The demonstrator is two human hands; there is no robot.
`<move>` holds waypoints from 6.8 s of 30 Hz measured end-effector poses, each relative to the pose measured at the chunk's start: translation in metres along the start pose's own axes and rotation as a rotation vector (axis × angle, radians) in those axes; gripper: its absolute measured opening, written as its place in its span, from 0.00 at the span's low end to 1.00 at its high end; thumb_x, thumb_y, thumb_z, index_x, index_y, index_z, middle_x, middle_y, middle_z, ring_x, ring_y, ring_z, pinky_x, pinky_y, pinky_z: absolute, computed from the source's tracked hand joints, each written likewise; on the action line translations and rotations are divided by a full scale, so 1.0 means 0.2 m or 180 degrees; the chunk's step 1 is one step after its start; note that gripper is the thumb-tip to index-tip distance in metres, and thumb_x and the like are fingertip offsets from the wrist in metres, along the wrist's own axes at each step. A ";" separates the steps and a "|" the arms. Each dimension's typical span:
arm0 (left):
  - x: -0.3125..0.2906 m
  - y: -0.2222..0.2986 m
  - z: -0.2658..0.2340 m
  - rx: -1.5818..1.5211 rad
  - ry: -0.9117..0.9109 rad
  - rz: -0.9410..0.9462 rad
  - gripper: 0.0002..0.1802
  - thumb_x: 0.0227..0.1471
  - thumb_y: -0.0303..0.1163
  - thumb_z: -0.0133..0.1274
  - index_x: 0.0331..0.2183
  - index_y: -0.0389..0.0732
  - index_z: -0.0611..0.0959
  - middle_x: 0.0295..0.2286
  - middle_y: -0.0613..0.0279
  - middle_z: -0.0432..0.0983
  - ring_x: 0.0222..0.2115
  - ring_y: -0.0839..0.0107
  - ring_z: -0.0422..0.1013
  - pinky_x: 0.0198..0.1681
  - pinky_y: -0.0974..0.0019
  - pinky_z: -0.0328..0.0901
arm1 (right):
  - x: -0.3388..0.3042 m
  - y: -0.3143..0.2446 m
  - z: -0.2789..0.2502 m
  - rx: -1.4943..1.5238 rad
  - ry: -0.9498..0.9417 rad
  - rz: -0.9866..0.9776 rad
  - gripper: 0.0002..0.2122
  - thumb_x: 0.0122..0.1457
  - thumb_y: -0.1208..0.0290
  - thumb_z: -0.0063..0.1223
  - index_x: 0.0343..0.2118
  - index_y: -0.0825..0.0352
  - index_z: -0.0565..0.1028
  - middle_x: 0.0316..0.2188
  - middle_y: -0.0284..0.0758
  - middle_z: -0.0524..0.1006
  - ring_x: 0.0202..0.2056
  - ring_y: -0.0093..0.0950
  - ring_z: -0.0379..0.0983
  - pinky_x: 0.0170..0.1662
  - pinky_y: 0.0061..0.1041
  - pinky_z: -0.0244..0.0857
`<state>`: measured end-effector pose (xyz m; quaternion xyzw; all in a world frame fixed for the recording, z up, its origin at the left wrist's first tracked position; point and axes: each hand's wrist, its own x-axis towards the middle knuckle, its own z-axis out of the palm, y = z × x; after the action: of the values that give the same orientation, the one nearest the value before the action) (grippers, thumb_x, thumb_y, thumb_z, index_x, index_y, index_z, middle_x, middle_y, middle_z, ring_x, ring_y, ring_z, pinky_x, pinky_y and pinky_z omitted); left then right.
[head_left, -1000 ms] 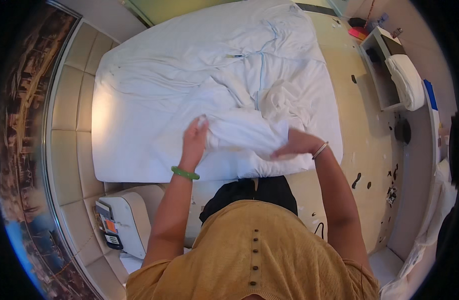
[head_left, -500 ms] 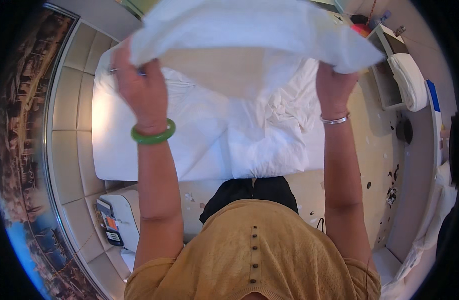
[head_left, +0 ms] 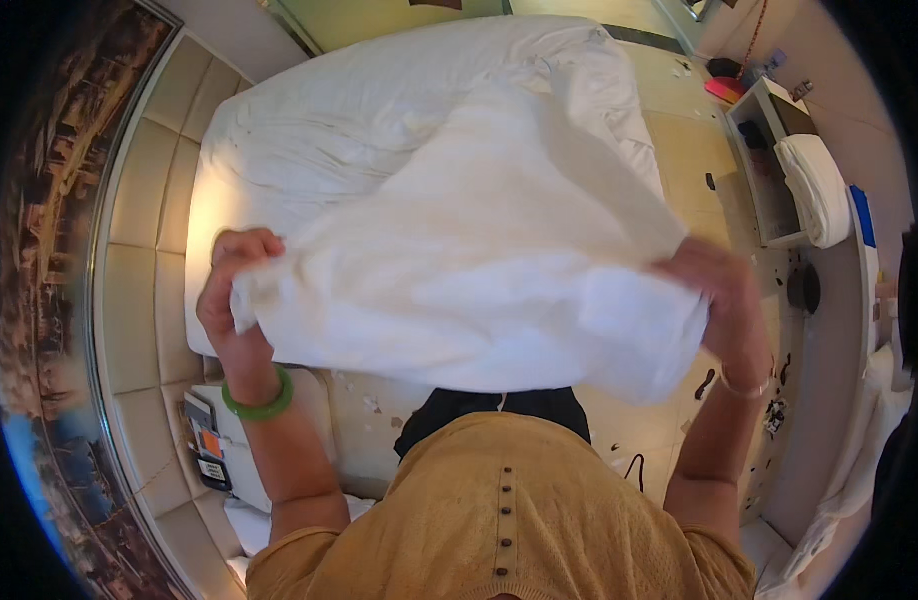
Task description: The person folds a white sheet on a bed. They smooth the fabric, fold it in half multiple times, and adjust the edges to create a neat rectangular bundle.
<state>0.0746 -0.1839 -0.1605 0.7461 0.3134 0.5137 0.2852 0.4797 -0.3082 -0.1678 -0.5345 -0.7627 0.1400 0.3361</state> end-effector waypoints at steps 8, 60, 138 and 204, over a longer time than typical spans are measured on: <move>-0.58 -0.20 -0.03 -0.0593 -0.1689 -0.2473 0.09 0.44 0.20 0.53 0.33 0.35 0.78 0.31 0.65 0.73 0.31 0.77 0.67 0.37 0.75 0.62 | -0.48 -0.01 0.56 0.1369 -0.2160 0.1035 0.11 0.41 0.82 0.49 0.31 0.66 0.76 0.24 0.39 0.75 0.27 0.40 0.71 0.31 0.31 0.66; -0.11 -1.06 0.81 -0.2640 0.1034 -0.3189 0.14 0.51 0.26 0.53 0.41 0.37 0.75 0.37 0.60 0.75 0.39 0.70 0.72 0.42 0.64 0.68 | -0.16 1.13 0.75 0.1570 0.2559 0.2783 0.11 0.61 0.66 0.49 0.28 0.69 0.66 0.23 0.25 0.67 0.27 0.16 0.58 0.30 0.18 0.58; -1.06 -1.16 0.98 -0.2323 0.1238 -0.5494 0.22 0.55 0.38 0.51 0.48 0.35 0.71 0.39 0.56 0.72 0.40 0.64 0.70 0.42 0.63 0.66 | 0.21 1.61 1.37 0.2905 -0.0907 0.3823 0.12 0.59 0.70 0.47 0.44 0.68 0.74 0.36 0.34 0.78 0.36 0.24 0.74 0.41 0.23 0.69; -0.38 -0.03 0.86 -0.2742 -0.3550 -0.1869 0.41 0.41 0.41 0.64 0.54 0.35 0.67 0.55 0.55 0.60 0.57 0.63 0.54 0.59 0.60 0.49 | -0.15 0.89 0.26 0.5031 0.0961 0.2596 0.26 0.63 0.51 0.33 0.53 0.70 0.66 0.48 0.38 0.72 0.49 0.30 0.68 0.55 0.29 0.60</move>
<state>0.2157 -0.2558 -0.2628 0.6039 0.0803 0.0407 0.7920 0.5803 -0.2597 -0.3185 -0.3893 -0.1430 0.6601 0.6263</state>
